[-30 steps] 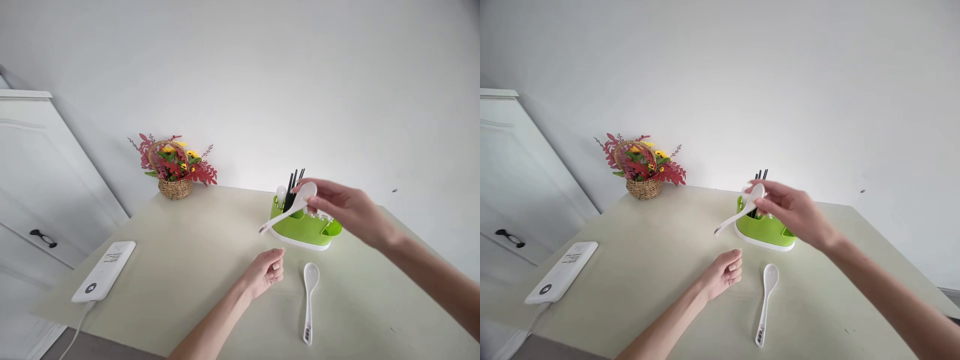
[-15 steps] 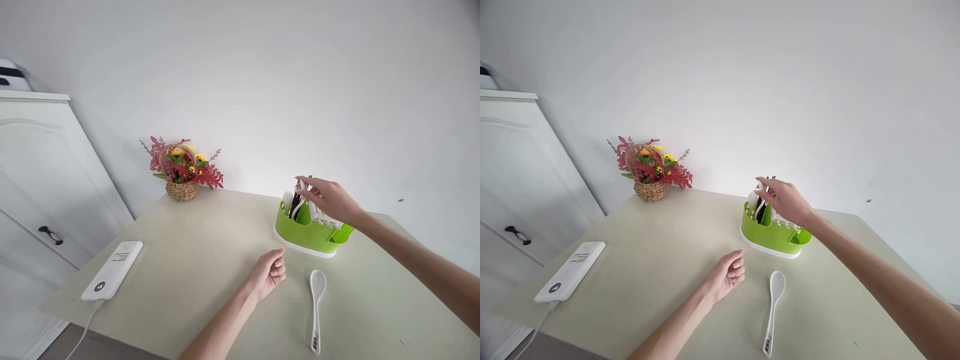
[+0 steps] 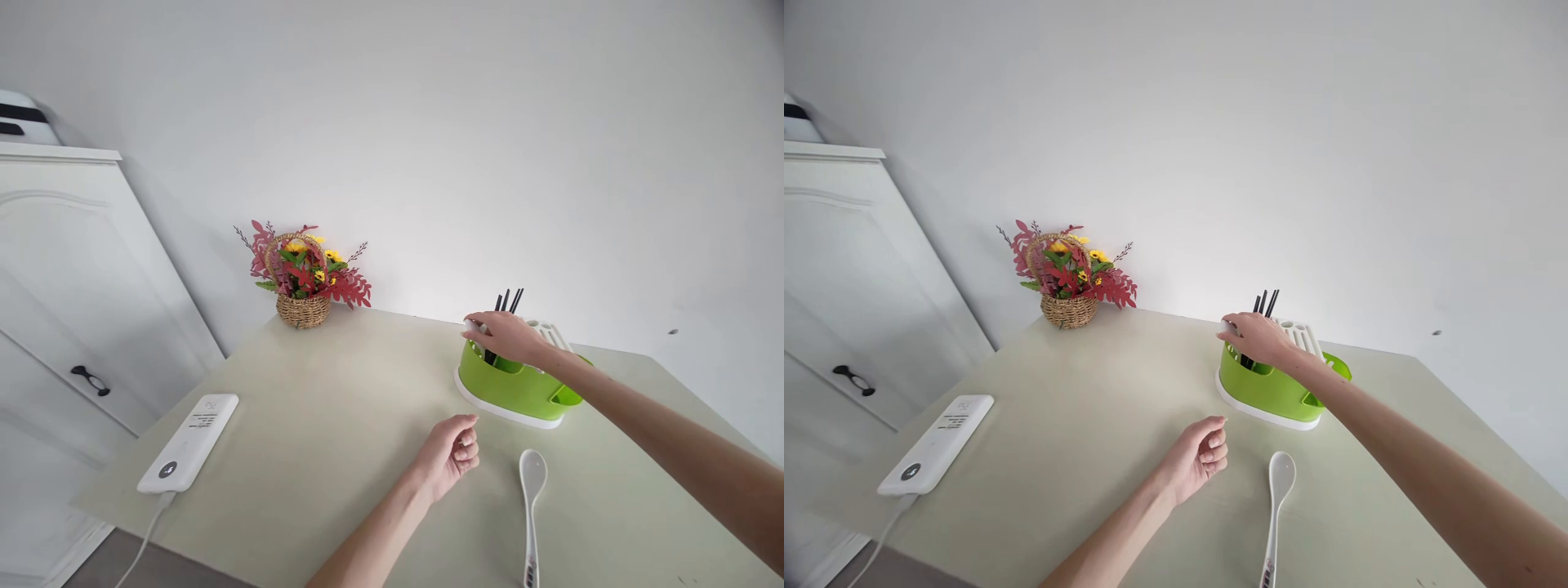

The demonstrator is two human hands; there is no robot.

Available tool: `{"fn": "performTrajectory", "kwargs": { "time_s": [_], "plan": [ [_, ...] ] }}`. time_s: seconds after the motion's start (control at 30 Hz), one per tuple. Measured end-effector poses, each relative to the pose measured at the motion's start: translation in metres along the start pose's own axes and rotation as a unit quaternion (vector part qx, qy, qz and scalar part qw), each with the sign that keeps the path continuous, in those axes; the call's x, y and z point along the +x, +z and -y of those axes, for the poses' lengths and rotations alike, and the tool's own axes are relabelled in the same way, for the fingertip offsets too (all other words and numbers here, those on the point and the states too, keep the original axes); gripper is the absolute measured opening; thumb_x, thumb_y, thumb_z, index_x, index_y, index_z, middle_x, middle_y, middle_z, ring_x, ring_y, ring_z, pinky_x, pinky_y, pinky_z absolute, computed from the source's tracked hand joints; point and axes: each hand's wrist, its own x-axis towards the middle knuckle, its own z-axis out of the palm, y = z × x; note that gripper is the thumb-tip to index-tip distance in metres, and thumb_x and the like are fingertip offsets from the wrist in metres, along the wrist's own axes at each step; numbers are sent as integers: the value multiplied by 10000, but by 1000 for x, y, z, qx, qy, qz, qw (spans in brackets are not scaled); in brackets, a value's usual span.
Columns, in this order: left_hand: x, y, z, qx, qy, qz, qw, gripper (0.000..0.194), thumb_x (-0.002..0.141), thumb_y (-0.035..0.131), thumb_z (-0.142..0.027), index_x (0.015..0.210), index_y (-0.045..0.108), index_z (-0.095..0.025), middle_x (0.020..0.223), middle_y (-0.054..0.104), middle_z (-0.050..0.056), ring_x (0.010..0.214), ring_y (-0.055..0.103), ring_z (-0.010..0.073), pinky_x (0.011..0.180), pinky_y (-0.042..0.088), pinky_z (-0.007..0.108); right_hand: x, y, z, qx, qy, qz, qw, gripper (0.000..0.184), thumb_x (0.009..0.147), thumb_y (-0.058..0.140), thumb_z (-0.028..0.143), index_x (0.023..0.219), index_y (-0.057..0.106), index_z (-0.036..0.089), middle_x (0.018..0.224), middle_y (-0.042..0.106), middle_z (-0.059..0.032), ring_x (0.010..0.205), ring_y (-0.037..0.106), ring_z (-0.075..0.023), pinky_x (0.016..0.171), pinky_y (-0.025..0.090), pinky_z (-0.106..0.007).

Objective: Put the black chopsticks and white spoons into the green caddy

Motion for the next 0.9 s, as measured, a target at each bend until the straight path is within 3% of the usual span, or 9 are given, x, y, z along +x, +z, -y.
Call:
{"fn": "performTrajectory", "kwargs": {
  "time_s": [0.2,0.37,0.47,0.73,0.8,0.9],
  "plan": [
    [-1,2,0,18,-8,-12,1000,369,739,831,-361,779,508,-188,632,406,-90,497,242,48,529,161,260,8,6,-1,0,1,10,1000,345,969,544,446,1100,732,189,1101,758,-115,991,702,-268,790,493,-339],
    [-1,0,0,28,-6,-14,1000,382,743,825,-359,735,481,-191,641,401,-82,511,248,51,541,160,269,-1,3,1,12,0,-3,1000,364,985,519,406,1205,702,180,1212,745,-129,1080,694,-283,861,510,-368],
    [-2,-1,1,23,-5,-14,1000,372,755,816,-350,735,480,-192,642,401,-81,514,248,53,542,166,268,-13,-7,3,21,8,-17,1000,379,1006,465,412,1236,669,190,1263,727,-119,1033,709,-260,841,522,-367],
    [-4,1,1,23,3,-10,1000,352,757,818,-343,766,504,-187,629,398,-87,507,251,53,540,170,266,-74,-45,16,80,4,-102,992,326,1003,449,470,1129,685,284,989,778,-25,762,703,-203,696,532,-346],
    [-4,0,1,23,6,-10,1000,346,763,815,-340,772,505,-187,629,396,-88,507,253,53,538,171,264,-97,-47,18,93,-24,-89,991,332,1010,442,481,1103,698,292,980,783,-24,717,696,-195,661,525,-334],
    [-4,0,3,25,8,-13,1000,340,777,807,-342,769,505,-186,630,395,-88,504,254,52,536,174,259,-132,-37,14,88,-85,-14,992,351,1029,415,472,1098,722,314,983,789,-30,662,687,-188,610,500,-315]
  ]
}}
